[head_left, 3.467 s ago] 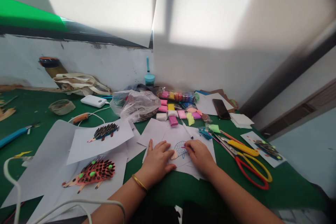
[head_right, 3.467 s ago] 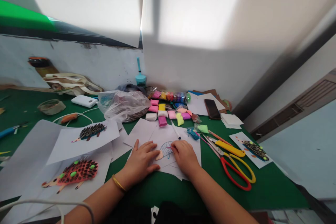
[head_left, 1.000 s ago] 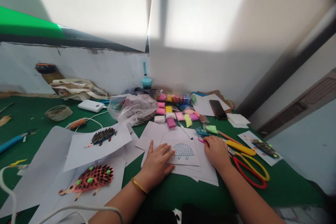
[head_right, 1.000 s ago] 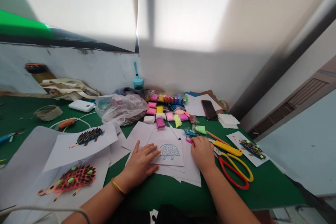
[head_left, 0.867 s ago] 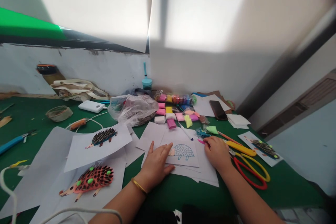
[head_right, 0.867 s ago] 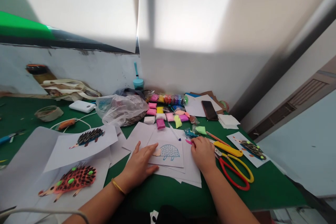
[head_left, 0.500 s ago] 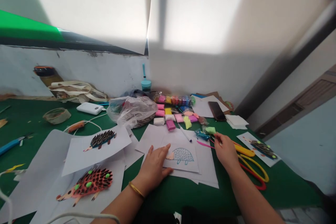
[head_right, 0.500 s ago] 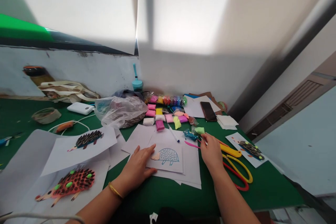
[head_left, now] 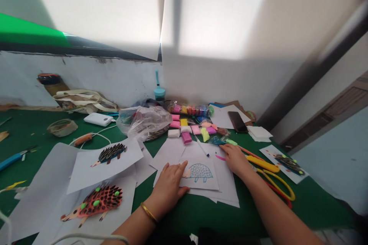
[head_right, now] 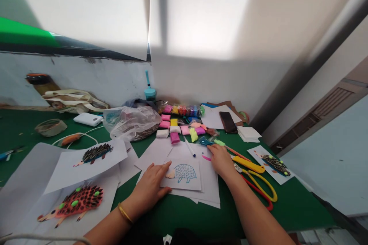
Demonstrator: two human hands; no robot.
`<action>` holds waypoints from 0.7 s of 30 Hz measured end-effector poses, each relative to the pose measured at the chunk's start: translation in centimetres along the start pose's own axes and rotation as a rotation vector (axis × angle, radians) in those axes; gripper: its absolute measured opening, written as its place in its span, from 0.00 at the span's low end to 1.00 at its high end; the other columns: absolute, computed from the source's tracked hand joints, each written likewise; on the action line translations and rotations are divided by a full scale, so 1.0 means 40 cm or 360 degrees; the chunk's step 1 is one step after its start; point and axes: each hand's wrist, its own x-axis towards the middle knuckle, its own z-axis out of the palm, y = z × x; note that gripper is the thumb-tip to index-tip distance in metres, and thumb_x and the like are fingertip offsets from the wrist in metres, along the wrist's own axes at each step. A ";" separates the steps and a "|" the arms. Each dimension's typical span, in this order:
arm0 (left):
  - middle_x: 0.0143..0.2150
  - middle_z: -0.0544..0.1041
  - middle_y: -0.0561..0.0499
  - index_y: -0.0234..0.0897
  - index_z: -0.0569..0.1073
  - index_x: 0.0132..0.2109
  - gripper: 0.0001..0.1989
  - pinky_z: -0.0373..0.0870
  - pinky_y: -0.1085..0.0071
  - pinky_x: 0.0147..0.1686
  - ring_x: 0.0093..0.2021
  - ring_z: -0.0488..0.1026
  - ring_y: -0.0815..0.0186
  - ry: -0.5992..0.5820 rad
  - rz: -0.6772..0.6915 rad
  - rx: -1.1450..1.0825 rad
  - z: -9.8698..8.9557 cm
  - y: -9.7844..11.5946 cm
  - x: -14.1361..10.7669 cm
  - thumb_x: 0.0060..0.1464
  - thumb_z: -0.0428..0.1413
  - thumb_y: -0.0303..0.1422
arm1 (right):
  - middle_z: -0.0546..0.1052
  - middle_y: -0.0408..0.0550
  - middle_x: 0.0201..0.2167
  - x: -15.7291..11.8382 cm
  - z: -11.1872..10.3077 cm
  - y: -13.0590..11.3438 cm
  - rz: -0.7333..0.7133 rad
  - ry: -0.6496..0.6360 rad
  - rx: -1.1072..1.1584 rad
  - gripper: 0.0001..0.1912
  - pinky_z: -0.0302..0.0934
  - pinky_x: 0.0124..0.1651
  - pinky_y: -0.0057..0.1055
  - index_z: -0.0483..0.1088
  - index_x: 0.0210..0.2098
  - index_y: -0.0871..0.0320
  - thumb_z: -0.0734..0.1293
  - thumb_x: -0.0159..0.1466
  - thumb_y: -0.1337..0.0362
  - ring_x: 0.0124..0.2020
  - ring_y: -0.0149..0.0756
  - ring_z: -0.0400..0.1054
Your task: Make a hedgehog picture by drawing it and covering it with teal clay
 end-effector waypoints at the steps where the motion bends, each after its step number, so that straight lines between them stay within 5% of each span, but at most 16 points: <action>1: 0.57 0.72 0.44 0.43 0.55 0.68 0.41 0.52 0.46 0.65 0.58 0.68 0.53 0.0011 0.0003 0.0001 0.001 -0.001 0.000 0.50 0.64 0.32 | 0.76 0.52 0.50 0.007 -0.001 0.004 -0.0003 0.0004 0.0023 0.25 0.57 0.58 0.41 0.75 0.50 0.57 0.58 0.57 0.76 0.53 0.45 0.66; 11: 0.67 0.63 0.42 0.42 0.52 0.68 0.43 0.48 0.46 0.67 0.68 0.56 0.52 -0.0063 -0.0023 0.0007 0.012 -0.009 0.004 0.50 0.64 0.33 | 0.77 0.56 0.44 0.007 -0.075 0.057 0.0281 0.0225 0.0161 0.20 0.63 0.50 0.39 0.74 0.46 0.61 0.55 0.65 0.64 0.47 0.44 0.70; 21: 0.64 0.67 0.39 0.40 0.55 0.67 0.46 0.51 0.48 0.66 0.65 0.62 0.51 -0.0054 -0.0113 0.0008 0.005 0.022 0.007 0.46 0.67 0.38 | 0.78 0.49 0.38 0.016 -0.036 -0.062 0.0005 -0.0235 0.0054 0.11 0.59 0.47 0.34 0.78 0.40 0.55 0.64 0.62 0.63 0.42 0.42 0.69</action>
